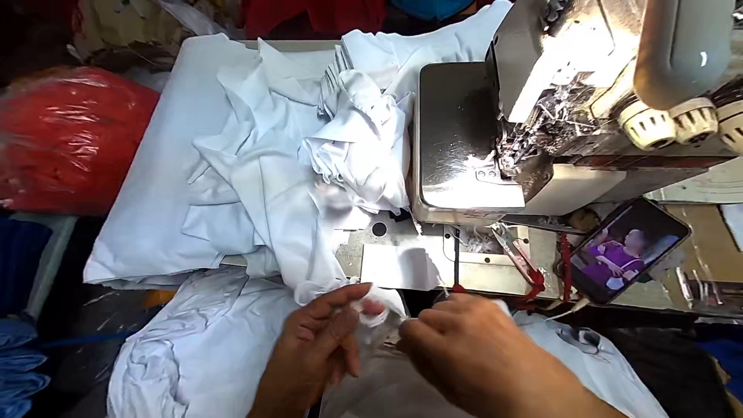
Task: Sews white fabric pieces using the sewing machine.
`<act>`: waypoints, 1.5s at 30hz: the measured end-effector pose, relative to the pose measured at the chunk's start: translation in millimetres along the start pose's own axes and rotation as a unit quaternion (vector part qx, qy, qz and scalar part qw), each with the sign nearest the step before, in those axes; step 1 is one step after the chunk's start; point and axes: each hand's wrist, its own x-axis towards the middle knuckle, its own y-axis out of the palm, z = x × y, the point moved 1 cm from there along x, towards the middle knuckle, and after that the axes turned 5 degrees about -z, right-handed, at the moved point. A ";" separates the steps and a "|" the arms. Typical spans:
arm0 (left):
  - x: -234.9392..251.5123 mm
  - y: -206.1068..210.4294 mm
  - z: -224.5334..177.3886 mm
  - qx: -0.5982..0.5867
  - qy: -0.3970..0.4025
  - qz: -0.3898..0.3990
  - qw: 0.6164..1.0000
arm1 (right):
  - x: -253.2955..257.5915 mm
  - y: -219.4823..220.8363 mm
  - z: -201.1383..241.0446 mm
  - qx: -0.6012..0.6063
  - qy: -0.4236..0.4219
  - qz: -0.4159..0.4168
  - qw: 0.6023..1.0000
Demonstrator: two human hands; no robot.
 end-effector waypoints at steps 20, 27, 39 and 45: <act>-3.7 -6.0 4.9 0.000 -0.013 -0.040 0.999 | 11.5 3.2 -12.1 -0.023 -0.020 0.011 0.999; 5.9 7.7 32.0 -0.043 -0.038 0.159 0.986 | 14.7 -9.4 -22.4 0.079 -0.015 0.014 0.997; -11.2 11.6 41.4 0.221 0.031 -0.023 0.975 | -83.6 8.4 -82.1 -0.237 0.354 -0.104 0.899; -8.8 12.8 46.2 0.308 0.070 -0.012 0.949 | -87.2 22.5 -90.1 -0.244 0.330 -0.104 0.906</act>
